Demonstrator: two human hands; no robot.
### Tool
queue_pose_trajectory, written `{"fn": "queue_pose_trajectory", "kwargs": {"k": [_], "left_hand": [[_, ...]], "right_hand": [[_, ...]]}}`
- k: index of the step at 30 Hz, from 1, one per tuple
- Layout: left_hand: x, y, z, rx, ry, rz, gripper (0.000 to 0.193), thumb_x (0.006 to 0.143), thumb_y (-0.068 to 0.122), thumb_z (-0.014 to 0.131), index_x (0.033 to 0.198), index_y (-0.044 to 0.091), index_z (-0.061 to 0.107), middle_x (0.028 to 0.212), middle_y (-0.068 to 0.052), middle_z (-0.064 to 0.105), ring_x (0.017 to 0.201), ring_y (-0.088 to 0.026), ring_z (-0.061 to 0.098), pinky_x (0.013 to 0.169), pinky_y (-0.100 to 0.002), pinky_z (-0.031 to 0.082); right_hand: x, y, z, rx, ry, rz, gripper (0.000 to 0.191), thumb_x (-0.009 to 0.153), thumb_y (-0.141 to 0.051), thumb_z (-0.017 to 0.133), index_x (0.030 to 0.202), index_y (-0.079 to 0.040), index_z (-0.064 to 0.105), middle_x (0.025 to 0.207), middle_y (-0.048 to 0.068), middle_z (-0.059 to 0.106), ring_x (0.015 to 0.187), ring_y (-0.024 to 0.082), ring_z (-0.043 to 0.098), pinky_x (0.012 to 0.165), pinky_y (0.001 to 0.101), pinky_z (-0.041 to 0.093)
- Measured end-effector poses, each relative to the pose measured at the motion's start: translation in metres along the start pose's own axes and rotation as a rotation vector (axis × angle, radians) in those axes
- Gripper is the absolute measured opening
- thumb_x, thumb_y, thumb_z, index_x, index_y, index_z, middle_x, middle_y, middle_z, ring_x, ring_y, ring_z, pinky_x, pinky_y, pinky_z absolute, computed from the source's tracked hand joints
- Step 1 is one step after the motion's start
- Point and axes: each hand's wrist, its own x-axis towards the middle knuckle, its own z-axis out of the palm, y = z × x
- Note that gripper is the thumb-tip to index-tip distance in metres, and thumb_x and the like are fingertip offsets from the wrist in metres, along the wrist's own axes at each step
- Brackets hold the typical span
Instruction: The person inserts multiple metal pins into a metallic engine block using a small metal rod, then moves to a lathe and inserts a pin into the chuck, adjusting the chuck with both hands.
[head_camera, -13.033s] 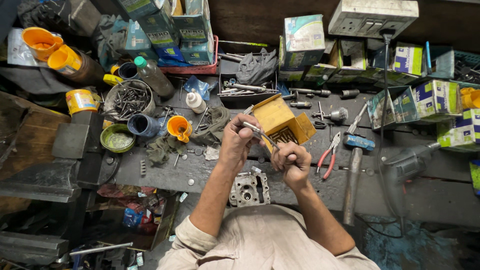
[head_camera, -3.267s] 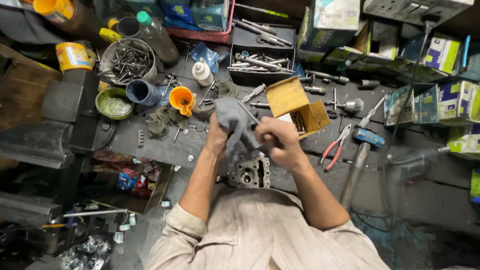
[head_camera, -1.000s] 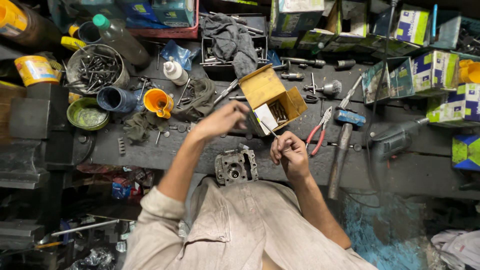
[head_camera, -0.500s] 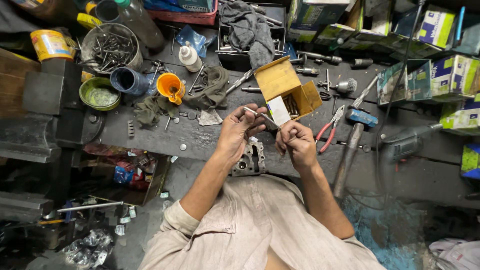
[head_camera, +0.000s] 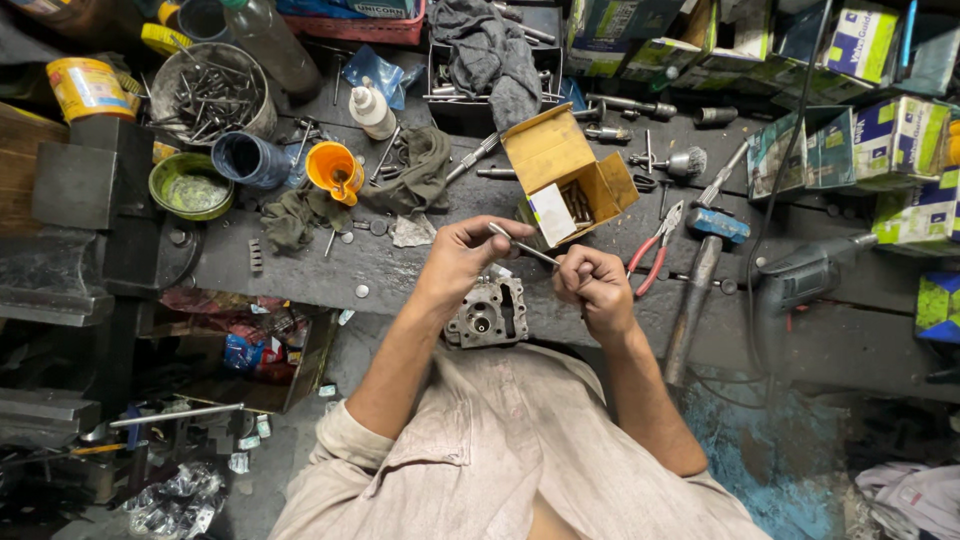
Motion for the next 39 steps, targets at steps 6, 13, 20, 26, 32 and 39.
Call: {"fn": "queue_pose_trajectory", "kwargs": {"k": [6,13,20,26,32,39], "left_hand": [[-0.002,-0.023,0.007,-0.325,0.086,-0.044,0.034,0.088,0.029,0.079,0.109,0.003,0.074,0.108,-0.004,0.074,0.087,-0.013,0.066,0.082,-0.030,0.056],[-0.002,-0.016,0.007,-0.123,0.113,0.063,0.030,0.095,0.033,0.075,0.106,0.005,0.072,0.105,0.001,0.067,0.087,-0.008,0.057,0.078,-0.023,0.046],[-0.007,0.009,0.011,0.065,-0.213,0.099,0.027,0.101,0.031,0.072,0.102,0.005,0.069,0.113,0.002,0.065,0.107,-0.010,0.060,0.098,-0.027,0.049],[-0.010,-0.006,0.012,-0.299,-0.139,-0.080,0.028,0.094,0.024,0.071,0.114,0.005,0.070,0.105,-0.003,0.069,0.098,-0.013,0.065,0.094,-0.030,0.052],[-0.002,-0.021,0.000,-0.519,-0.029,-0.015,0.018,0.104,0.006,0.077,0.108,0.008,0.060,0.103,-0.003,0.065,0.095,-0.015,0.063,0.089,-0.031,0.052],[-0.006,-0.008,-0.002,-0.232,-0.043,-0.071,0.019,0.097,0.014,0.070,0.113,0.007,0.066,0.108,-0.004,0.070,0.097,-0.009,0.063,0.093,-0.024,0.052]], "right_hand": [[-0.002,0.006,0.017,-0.058,0.038,-0.134,0.022,0.096,0.007,0.041,0.079,-0.005,0.048,0.069,0.004,0.047,0.058,0.010,0.035,0.052,0.0268,0.027],[-0.002,0.002,0.019,-0.394,-0.059,-0.228,0.024,0.076,0.015,0.032,0.075,-0.001,0.050,0.066,0.003,0.050,0.056,0.010,0.039,0.052,0.0270,0.030],[0.003,0.019,0.026,-0.411,-0.034,-0.308,0.029,0.075,0.017,0.033,0.080,-0.001,0.054,0.066,0.001,0.051,0.056,0.008,0.040,0.052,0.0252,0.033],[0.006,0.023,0.039,-0.363,0.018,-0.332,0.030,0.092,0.018,0.038,0.091,-0.001,0.061,0.070,-0.001,0.054,0.055,0.006,0.045,0.050,0.0225,0.036],[0.010,0.010,0.047,-0.380,0.038,-0.286,0.032,0.089,0.021,0.038,0.092,0.000,0.062,0.096,0.005,0.059,0.070,0.007,0.050,0.059,0.0222,0.042],[0.013,0.005,0.043,-0.425,0.075,-0.248,0.037,0.086,0.022,0.039,0.094,0.000,0.069,0.097,0.006,0.061,0.075,0.010,0.051,0.064,0.0224,0.043]]}}
